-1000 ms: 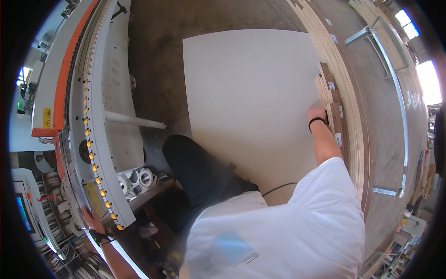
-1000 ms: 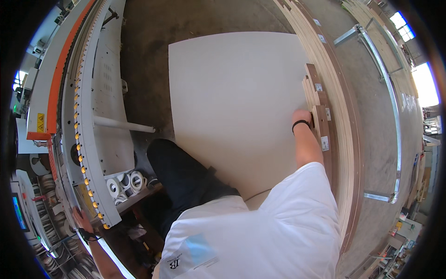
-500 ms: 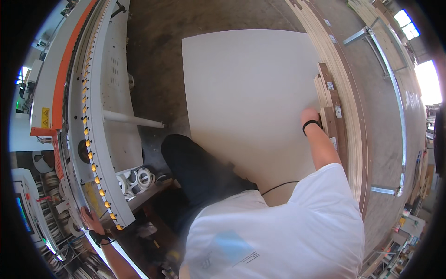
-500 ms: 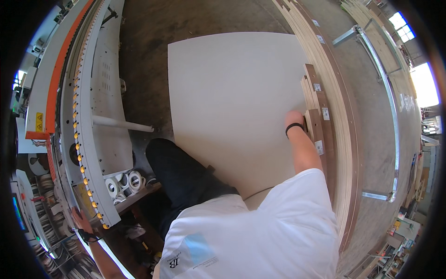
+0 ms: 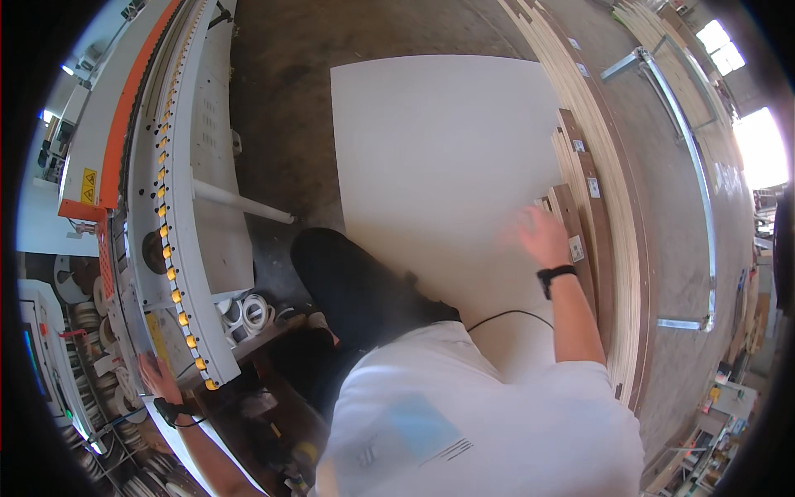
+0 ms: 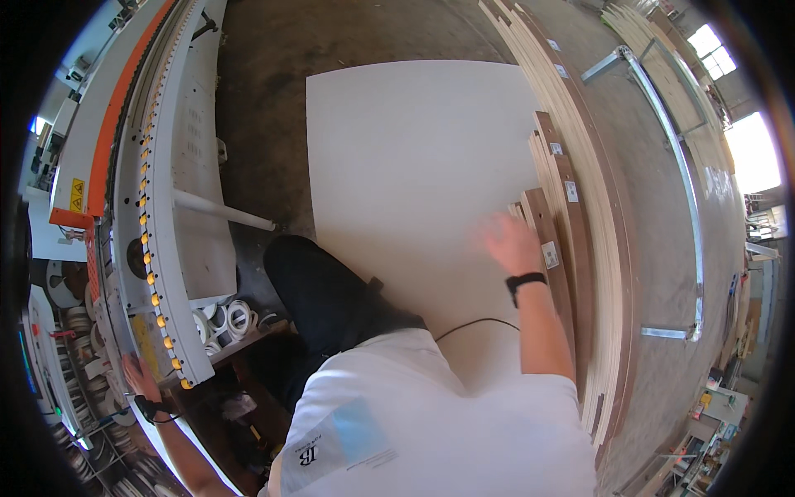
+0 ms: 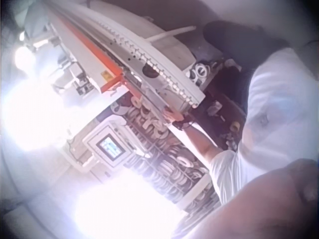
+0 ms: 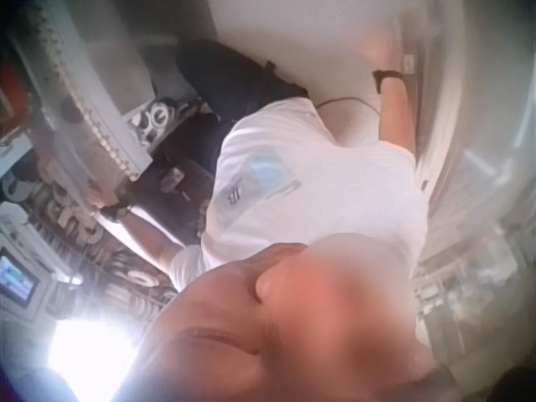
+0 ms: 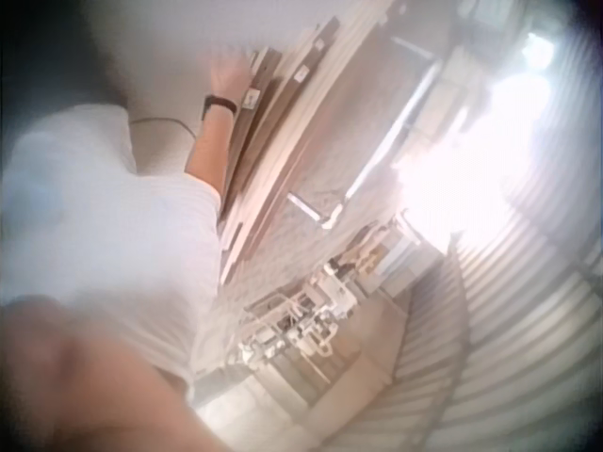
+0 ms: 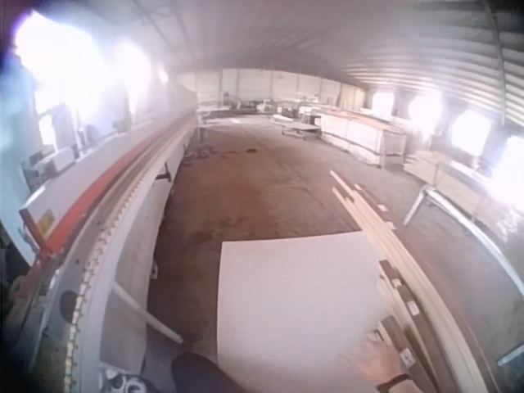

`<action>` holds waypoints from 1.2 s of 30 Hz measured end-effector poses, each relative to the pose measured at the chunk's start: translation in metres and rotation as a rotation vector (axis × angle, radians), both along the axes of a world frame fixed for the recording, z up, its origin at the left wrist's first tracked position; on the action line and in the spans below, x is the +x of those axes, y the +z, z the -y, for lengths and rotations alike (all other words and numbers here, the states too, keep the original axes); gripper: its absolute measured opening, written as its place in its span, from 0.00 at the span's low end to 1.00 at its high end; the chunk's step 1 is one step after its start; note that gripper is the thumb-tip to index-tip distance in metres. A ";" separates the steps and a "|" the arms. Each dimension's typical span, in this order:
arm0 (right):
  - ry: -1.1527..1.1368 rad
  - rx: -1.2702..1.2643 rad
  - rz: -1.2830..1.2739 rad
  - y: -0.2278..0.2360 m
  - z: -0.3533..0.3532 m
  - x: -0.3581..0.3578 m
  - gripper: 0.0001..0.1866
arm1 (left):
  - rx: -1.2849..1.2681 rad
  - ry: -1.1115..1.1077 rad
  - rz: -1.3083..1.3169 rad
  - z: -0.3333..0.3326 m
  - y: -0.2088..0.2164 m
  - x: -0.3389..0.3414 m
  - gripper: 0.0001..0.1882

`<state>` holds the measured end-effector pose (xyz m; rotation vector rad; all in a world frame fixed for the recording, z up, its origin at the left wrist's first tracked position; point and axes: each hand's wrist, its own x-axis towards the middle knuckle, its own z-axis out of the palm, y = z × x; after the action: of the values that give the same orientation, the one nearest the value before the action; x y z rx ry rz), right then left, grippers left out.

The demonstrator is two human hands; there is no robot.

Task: Feeding wood pieces into an edge banding or finishing machine in a manufacturing facility.

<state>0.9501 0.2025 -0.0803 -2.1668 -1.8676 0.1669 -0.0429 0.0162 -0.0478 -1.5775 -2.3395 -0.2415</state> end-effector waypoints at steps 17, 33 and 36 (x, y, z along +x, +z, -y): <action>-0.791 -0.942 -0.706 -0.030 0.156 0.192 0.64 | 0.073 0.011 0.003 0.000 0.001 -0.001 0.31; -0.786 -0.856 -0.887 -0.027 0.121 0.153 0.56 | 0.058 0.044 0.108 0.010 0.001 0.009 0.27; -0.665 -0.891 -1.074 -0.061 0.089 0.150 0.53 | 0.065 0.028 0.103 0.014 0.002 0.006 0.27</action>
<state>1.0998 0.1131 -0.1416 -2.2038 -0.4275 1.8129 -0.0373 0.0027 -0.0455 -1.5347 -2.4033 -0.3981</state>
